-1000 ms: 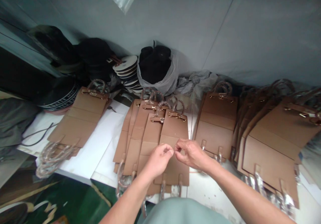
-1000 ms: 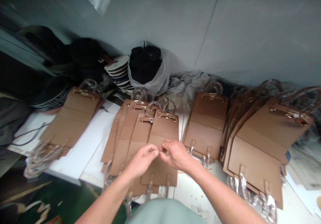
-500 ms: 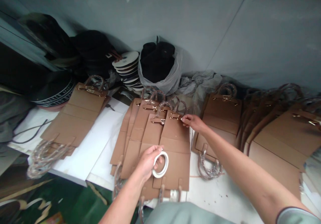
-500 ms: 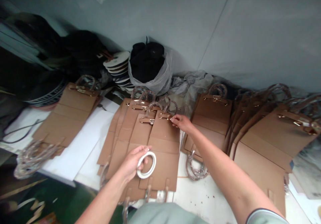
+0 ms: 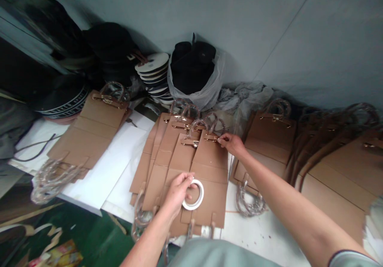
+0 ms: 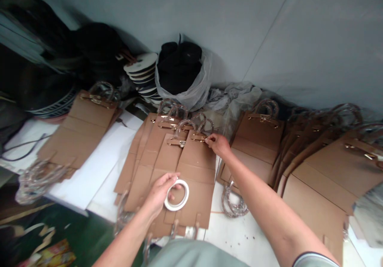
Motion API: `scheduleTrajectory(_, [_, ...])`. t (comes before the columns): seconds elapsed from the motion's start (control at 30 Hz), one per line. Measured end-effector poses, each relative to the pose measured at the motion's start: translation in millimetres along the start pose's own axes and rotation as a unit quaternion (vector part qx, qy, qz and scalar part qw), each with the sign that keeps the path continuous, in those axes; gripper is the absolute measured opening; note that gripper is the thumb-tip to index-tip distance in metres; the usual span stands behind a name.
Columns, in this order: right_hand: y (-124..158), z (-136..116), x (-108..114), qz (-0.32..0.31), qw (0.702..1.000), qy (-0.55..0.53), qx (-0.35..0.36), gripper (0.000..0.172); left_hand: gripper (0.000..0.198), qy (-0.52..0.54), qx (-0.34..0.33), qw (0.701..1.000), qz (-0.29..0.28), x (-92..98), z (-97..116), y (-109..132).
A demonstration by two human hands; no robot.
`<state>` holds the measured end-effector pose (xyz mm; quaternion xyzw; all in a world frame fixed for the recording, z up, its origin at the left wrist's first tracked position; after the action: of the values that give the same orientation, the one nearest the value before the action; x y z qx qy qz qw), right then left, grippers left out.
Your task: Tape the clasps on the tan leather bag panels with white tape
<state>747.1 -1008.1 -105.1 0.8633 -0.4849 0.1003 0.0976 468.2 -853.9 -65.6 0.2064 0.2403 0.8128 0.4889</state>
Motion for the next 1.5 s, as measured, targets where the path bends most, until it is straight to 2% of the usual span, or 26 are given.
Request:
scheduleTrajectory(0.13, [5,5,-2,0.015,0.999,-0.036,-0.005,0.028,0.039,0.006,-0.007,1.0,0.005,-0.4,-2,0])
scheduleTrajectory(0.4, [8,-17,1,-0.044,0.995,-0.01,0.087,0.019,0.028,0.004,-0.005,1.0,-0.002,0.5,-2,1])
scheduleTrajectory(0.5, [9,-15,1,-0.044,0.996,-0.029,0.067,0.022,0.027,0.003,-0.008,1.0,-0.008,0.9,-3,0])
scheduleTrajectory(0.63, [17,-4,6,0.031,0.997,-0.069,-0.007,0.043,0.028,0.003,-0.007,1.0,-0.011,2.5,-4,-1])
scheduleTrajectory(0.73, [28,2,8,0.095,0.992,-0.066,-0.044,0.049,0.029,0.008,-0.001,1.0,-0.011,2.6,-4,0])
scheduleTrajectory(0.83, [33,2,2,0.102,0.991,-0.019,-0.081,0.054,0.029,0.005,-0.001,1.0,-0.013,1.8,-3,2])
scheduleTrajectory(0.97, [25,-10,-12,0.058,0.977,0.184,-0.086,0.058,0.025,-0.003,-0.021,1.0,-0.014,3.2,3,8])
scheduleTrajectory(1.03, [19,-19,-17,0.05,0.962,0.258,-0.074,0.053,0.024,-0.008,-0.031,0.999,0.0,6.5,7,10])
scheduleTrajectory(1.17, [18,-33,-21,0.039,0.943,0.328,-0.045,0.039,0.025,-0.021,-0.048,0.999,0.014,10.4,15,12])
scheduleTrajectory(1.33, [33,-31,-3,0.055,0.916,0.393,-0.06,0.042,0.025,-0.03,-0.049,0.997,-0.059,-0.5,15,12])
scheduleTrajectory(1.43, [39,-28,12,0.052,0.906,0.408,-0.099,0.045,0.025,-0.038,-0.058,0.996,-0.054,-3.3,14,12])
scheduleTrajectory(1.5, [43,-34,19,0.061,0.915,0.383,-0.108,0.046,0.028,-0.039,-0.057,0.997,-0.046,-2.7,14,13])
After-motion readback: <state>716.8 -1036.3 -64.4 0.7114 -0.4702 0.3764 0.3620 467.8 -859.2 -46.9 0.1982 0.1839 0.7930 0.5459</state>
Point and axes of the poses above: each hand's wrist, its own y-axis away from the middle knuckle, its own x-axis out of the back of the hand, z = x × y, the point moved 4 cm from there along -y, towards the middle knuckle, and after that the axes turned 9 degrees about -y, right-handed, at the moved point
